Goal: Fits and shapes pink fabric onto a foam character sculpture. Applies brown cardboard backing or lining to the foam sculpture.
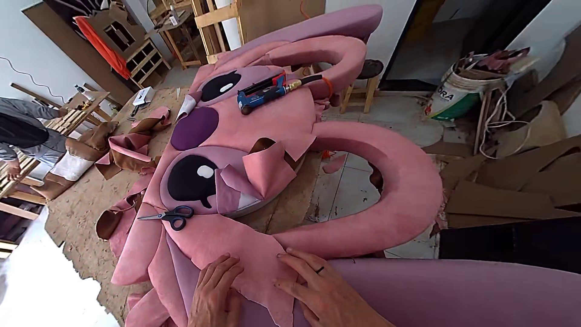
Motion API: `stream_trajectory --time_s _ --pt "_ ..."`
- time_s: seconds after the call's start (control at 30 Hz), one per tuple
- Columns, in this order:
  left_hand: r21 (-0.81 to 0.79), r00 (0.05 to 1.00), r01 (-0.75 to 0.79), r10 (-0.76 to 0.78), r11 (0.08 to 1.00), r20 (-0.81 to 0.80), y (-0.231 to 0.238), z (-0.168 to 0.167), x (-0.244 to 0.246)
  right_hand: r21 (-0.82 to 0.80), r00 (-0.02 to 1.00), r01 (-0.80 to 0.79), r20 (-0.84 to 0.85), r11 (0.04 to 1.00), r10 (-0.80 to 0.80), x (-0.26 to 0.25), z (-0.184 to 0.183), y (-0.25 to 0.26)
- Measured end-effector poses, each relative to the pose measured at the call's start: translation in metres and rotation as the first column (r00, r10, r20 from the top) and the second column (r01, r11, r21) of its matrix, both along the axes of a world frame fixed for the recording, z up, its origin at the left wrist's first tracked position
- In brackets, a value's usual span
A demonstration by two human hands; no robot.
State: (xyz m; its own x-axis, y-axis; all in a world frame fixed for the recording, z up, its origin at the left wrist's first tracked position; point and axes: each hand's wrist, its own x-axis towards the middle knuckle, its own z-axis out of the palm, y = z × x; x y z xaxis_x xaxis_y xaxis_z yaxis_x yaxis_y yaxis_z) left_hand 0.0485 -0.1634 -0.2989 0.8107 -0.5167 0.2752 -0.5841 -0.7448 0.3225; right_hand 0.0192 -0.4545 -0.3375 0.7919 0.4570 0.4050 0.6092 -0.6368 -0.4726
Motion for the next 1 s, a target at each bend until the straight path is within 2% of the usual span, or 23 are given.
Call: stream_trajectory --time_s 0.17,0.37,0.47,0.53,0.6,0.7,0.8,0.9,1.0 --pt "-0.102 0.997 -0.078 0.081 0.992 0.017 0.015 -0.004 -0.001 0.06 0.997 -0.005 0.077 0.998 0.0 0.006 -0.004 0.014" --pt "-0.199 0.965 -0.246 0.26 0.949 0.046 0.04 -0.007 0.007 0.26 0.998 0.015 0.057 0.966 -0.031 0.009 -0.007 0.009" --pt "-0.203 0.922 -0.382 0.387 0.902 -0.015 0.052 -0.007 0.013 0.325 0.991 0.131 -0.025 0.937 -0.129 0.009 -0.007 0.009" --pt "-0.18 0.891 -0.45 0.454 0.875 -0.02 0.052 -0.006 0.021 0.237 0.953 0.301 -0.073 0.924 -0.292 0.014 -0.005 0.012" --pt "-0.115 0.872 -0.489 0.488 0.865 -0.039 0.047 -0.002 0.034 0.057 0.914 0.397 -0.111 0.916 -0.389 0.024 0.003 0.019" --pt "0.013 0.879 -0.473 0.472 0.881 -0.069 0.029 0.005 0.058 -0.151 0.908 0.351 -0.187 0.924 -0.375 0.037 0.017 0.038" --pt "0.142 0.863 -0.471 0.488 0.871 -0.13 0.008 0.013 0.072 -0.197 0.863 0.3 -0.362 0.934 -0.353 0.042 0.03 0.054" --pt "0.113 0.855 -0.473 0.486 0.874 -0.182 0.004 0.016 0.078 -0.005 0.784 0.37 -0.534 0.929 -0.315 0.044 0.033 0.047" --pt "0.032 0.856 -0.484 0.481 0.874 -0.189 0.014 0.012 0.08 0.164 0.767 0.438 -0.58 0.884 -0.273 0.042 0.025 0.031"
